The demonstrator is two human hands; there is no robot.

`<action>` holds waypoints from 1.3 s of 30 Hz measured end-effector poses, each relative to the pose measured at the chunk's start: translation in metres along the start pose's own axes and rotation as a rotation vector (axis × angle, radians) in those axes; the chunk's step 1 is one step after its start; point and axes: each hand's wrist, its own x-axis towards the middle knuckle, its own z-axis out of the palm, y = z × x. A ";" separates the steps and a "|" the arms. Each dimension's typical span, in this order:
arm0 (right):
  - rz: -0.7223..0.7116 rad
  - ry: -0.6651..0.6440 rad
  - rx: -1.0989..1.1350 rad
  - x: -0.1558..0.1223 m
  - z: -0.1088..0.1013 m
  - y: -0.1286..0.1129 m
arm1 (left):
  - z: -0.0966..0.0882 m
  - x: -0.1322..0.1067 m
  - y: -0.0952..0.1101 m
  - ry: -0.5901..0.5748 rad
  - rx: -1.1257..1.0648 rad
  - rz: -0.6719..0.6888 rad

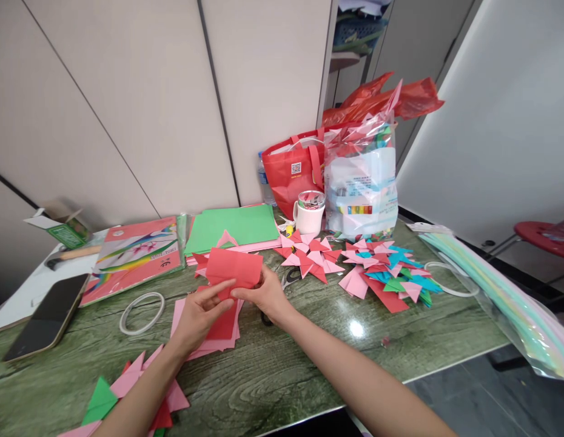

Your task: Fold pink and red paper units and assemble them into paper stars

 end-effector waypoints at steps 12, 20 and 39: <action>-0.021 -0.094 0.048 0.005 -0.006 0.000 | -0.006 0.003 -0.005 0.055 -0.012 0.013; -0.001 -0.032 0.067 0.003 -0.004 0.000 | -0.003 0.002 -0.001 0.035 -0.049 0.011; -0.110 -0.122 -0.130 0.003 -0.005 0.005 | -0.002 0.003 -0.006 0.086 -0.017 -0.008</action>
